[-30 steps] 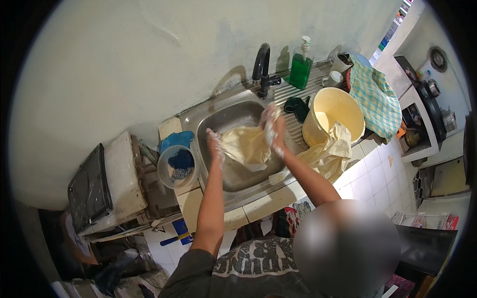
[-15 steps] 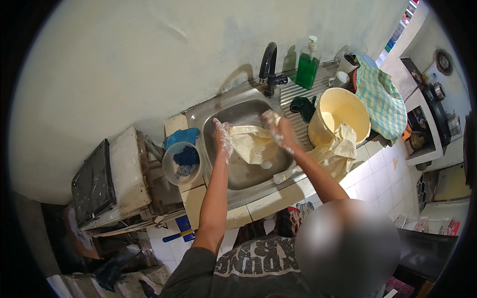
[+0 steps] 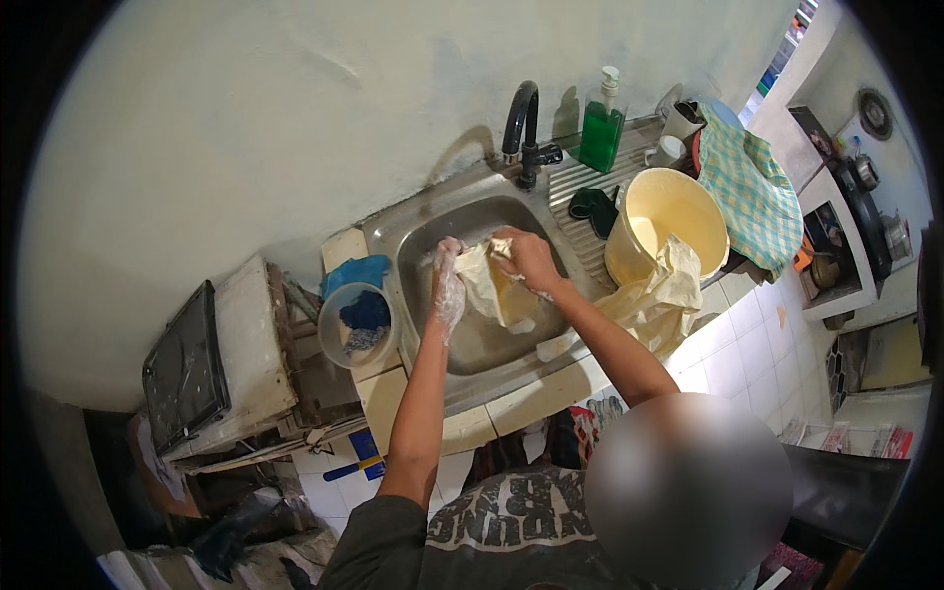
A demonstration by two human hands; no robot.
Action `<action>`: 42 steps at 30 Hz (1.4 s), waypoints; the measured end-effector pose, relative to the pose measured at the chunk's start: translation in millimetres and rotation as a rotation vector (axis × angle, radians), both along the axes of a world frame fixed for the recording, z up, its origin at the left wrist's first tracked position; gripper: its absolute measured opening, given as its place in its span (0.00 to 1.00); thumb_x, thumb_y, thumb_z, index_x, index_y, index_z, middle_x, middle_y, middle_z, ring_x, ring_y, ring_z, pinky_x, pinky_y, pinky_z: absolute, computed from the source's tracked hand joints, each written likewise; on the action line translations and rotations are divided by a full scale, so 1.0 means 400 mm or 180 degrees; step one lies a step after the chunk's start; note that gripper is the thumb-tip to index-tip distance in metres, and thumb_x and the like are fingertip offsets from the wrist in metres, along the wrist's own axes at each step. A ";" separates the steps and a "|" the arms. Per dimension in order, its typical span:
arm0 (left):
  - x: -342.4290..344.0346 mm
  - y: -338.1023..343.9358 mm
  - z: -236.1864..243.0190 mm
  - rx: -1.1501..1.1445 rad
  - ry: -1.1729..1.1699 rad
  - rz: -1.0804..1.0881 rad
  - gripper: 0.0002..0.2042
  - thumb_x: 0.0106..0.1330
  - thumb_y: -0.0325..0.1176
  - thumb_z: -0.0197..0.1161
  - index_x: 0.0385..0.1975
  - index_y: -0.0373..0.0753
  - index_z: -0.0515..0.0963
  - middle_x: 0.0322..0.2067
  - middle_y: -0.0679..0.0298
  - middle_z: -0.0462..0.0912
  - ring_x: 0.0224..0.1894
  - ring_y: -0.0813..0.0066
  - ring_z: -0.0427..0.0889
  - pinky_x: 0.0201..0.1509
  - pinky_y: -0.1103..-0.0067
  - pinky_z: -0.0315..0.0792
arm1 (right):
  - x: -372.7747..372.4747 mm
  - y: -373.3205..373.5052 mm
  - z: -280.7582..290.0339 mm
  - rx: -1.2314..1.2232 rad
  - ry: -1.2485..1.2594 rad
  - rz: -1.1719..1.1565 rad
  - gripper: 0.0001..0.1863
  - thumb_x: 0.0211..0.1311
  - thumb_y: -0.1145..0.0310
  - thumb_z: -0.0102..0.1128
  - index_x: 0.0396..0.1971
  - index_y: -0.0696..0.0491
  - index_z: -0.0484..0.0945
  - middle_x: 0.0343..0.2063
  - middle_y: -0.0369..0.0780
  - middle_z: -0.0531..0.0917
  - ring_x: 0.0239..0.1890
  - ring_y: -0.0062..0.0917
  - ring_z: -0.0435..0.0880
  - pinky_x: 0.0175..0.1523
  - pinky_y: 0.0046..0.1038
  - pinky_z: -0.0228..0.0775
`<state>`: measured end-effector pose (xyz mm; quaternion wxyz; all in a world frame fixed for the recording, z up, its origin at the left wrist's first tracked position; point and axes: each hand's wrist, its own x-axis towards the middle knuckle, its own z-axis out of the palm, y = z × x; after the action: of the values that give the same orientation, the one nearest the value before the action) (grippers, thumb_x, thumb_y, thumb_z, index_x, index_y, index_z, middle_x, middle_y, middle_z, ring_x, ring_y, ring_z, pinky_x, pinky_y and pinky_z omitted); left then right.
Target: The person washes a light-colored cloth in a sink by applying soap, rubbing the fabric against itself to create lather, and rinsing it under running water.
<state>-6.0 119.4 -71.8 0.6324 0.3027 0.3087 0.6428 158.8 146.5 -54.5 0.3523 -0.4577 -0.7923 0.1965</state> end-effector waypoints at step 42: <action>0.031 -0.036 -0.090 -0.1378 -0.0622 -0.0442 0.32 0.60 0.62 0.39 0.53 0.39 0.63 0.51 0.59 0.69 0.51 0.70 0.70 0.54 0.71 0.65 | -0.089 0.041 0.121 -0.1318 0.1418 -0.0637 0.20 0.50 0.53 0.60 0.20 0.58 0.73 0.12 0.44 0.70 0.16 0.19 0.70 0.24 0.29 0.62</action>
<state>6.4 105.0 -107.8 0.7520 0.1171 0.3550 0.5429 123.2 162.9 -6.0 0.4340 -0.5411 -0.5899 0.4133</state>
